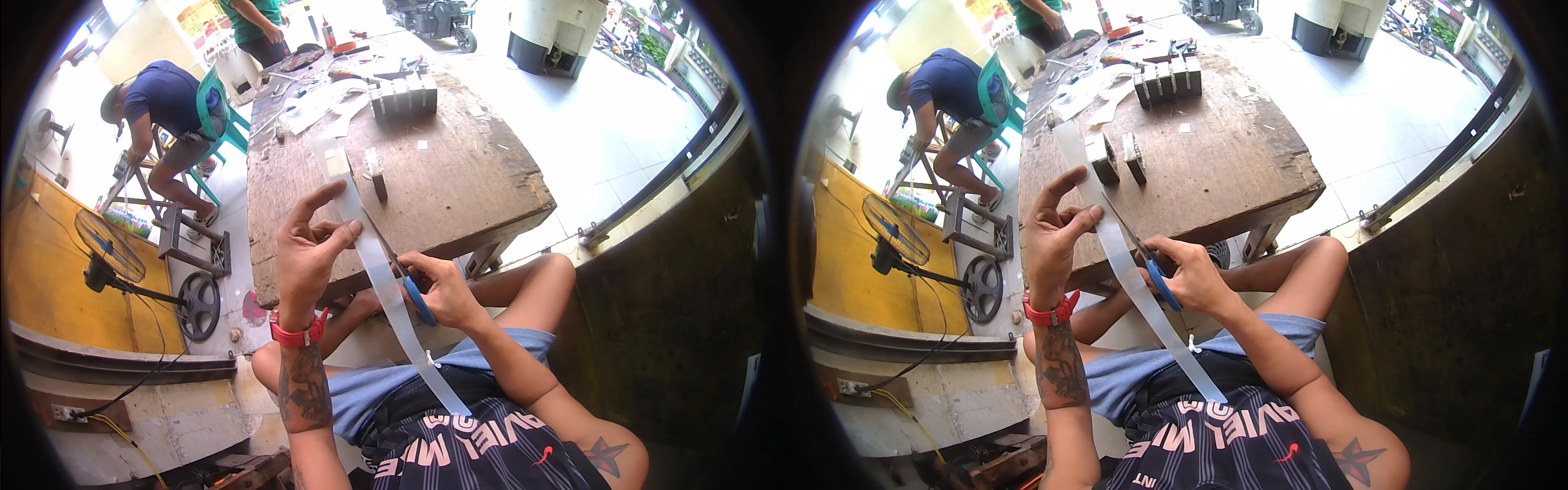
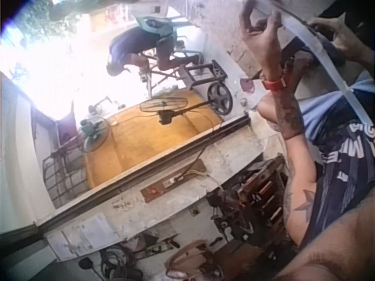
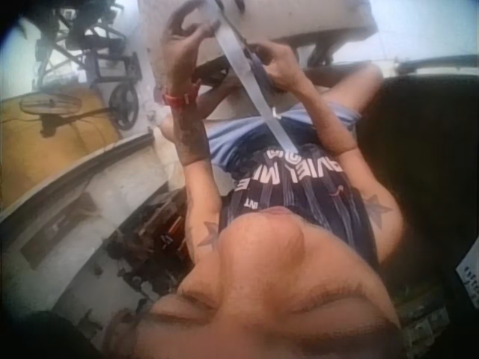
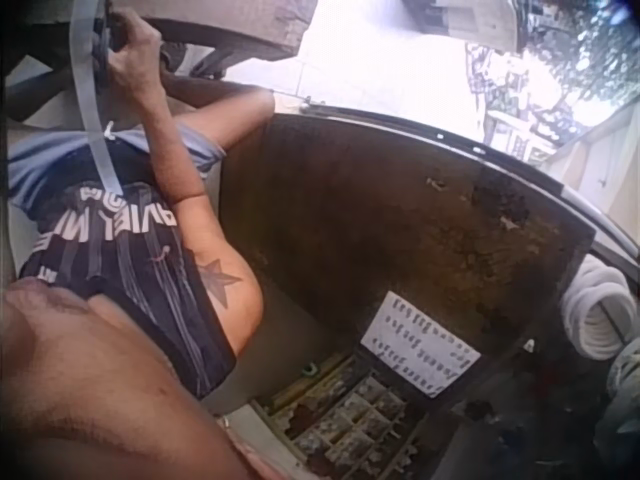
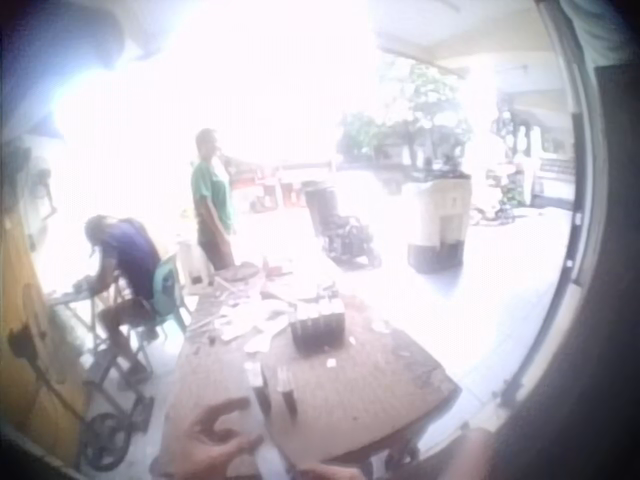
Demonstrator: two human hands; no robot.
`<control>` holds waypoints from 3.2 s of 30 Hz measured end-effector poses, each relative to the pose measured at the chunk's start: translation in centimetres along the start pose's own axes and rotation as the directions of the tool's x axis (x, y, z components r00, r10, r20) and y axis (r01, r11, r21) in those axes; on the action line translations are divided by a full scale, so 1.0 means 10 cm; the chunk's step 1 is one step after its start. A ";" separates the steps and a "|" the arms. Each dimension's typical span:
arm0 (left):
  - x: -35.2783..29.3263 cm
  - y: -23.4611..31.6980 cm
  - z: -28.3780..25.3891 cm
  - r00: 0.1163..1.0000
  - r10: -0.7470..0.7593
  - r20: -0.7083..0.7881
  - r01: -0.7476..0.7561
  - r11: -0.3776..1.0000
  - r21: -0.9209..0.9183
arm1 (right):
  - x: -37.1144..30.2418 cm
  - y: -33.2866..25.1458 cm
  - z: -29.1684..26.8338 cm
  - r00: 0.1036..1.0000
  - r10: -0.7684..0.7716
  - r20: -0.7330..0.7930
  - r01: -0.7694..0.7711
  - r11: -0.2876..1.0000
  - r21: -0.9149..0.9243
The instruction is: The person cuts a long strip of white insulating tape into small squares using scissors, then places the squares into the slots of a square metal stator core. The person repeats this process, filling the slots with the tape pieces.
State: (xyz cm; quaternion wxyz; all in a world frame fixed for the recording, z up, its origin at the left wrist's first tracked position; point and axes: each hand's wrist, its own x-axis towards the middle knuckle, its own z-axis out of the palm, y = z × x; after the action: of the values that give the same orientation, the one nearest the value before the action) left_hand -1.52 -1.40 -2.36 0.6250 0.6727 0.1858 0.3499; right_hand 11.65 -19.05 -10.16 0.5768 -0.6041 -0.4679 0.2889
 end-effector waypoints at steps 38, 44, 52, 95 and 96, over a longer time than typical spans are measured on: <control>-0.12 -0.14 0.12 0.999 -0.036 0.034 0.039 0.996 -0.086 | 0.02 0.05 0.11 0.997 0.019 -0.074 -0.011 0.993 0.116; -0.18 -0.15 0.12 0.994 -0.058 0.088 0.065 0.994 -0.086 | 0.03 0.04 0.11 0.997 0.024 -0.073 -0.013 0.990 0.143; 0.20 0.04 0.05 0.997 0.065 0.041 -0.060 0.992 -0.111 | 0.02 0.01 0.09 0.996 0.073 -0.046 -0.067 0.991 0.117; -0.09 -0.12 0.24 0.992 -0.048 0.113 0.055 0.997 -0.058 | 0.10 0.05 0.10 0.981 0.002 -0.195 0.049 0.966 0.256; -0.10 -0.13 0.22 0.991 -0.057 0.124 0.065 0.996 -0.061 | 0.13 0.03 0.09 0.979 0.064 -0.192 -0.009 0.961 0.275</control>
State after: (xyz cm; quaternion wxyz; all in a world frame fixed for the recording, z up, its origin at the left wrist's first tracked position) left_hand -0.41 -3.48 -3.79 0.6673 0.6659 0.1563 0.2946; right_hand 11.40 -17.50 -10.34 0.6928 -0.5533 -0.3524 0.2995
